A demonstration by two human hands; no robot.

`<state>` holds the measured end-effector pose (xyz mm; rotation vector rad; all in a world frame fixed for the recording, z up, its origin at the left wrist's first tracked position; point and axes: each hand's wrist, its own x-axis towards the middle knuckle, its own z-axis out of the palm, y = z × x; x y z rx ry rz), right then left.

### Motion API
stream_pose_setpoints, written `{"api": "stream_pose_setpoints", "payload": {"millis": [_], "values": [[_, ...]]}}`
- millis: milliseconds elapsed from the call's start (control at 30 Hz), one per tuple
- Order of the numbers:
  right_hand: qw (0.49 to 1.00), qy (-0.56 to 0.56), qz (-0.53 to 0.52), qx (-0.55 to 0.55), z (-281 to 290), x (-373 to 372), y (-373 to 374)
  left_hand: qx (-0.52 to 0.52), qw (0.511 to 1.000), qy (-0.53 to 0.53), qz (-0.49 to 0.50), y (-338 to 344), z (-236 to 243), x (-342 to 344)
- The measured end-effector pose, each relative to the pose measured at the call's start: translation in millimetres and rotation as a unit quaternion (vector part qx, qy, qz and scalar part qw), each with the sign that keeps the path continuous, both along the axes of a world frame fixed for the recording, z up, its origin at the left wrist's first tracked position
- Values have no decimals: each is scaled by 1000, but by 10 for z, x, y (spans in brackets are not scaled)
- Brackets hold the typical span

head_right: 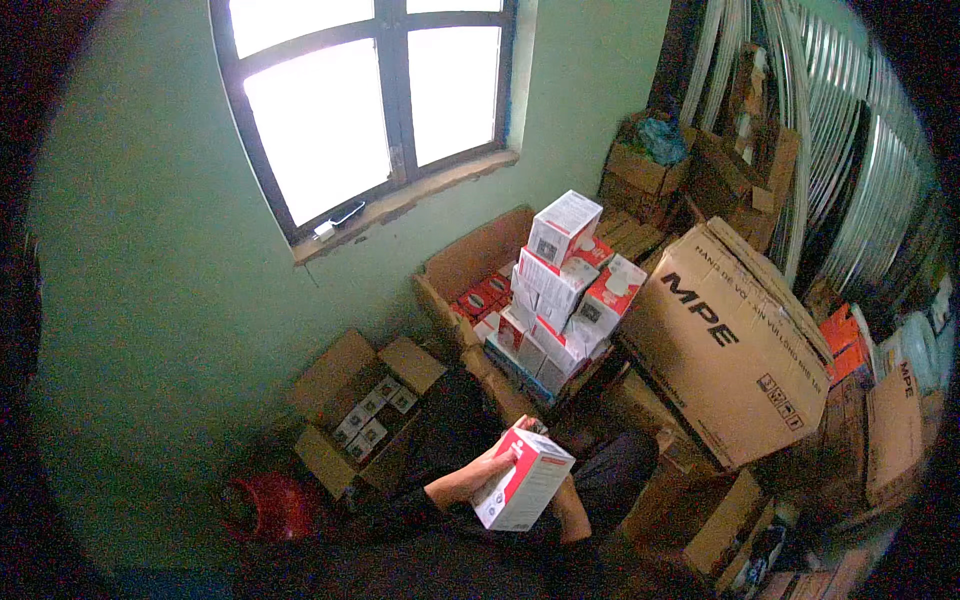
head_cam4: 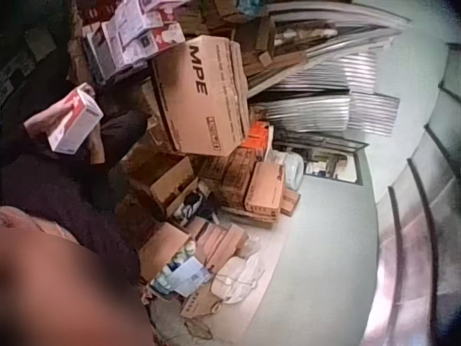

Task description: Labeling and stacking light bulb boxes in a storage area.

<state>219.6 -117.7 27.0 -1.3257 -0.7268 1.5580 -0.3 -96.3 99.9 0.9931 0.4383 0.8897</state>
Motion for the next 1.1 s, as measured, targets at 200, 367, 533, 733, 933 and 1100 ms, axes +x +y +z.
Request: {"api": "stream_pose_setpoints", "payload": {"millis": [200, 367, 533, 733, 933, 1100], "values": [[972, 215, -27, 88, 547, -363, 87, -104, 992, 55, 44, 347, -259, 0], [992, 107, -63, 39, 551, -448, 87, 160, 885, 365, 242, 479, -343, 188], [980, 154, -112, 65, 448, -136, 100, -40, 929, 67, 363, 1180, -9, -9], [971, 201, -84, 98, 521, 19, 447, 337, 876, 275, 207, 810, 610, 75], [969, 218, -75, 91, 690, -106, 266, 358, 852, 292, 246, 645, 763, 401], [947, 253, -170, 99, 750, 200, 202, 429, 839, 295, 157, 279, 711, 492]]}}
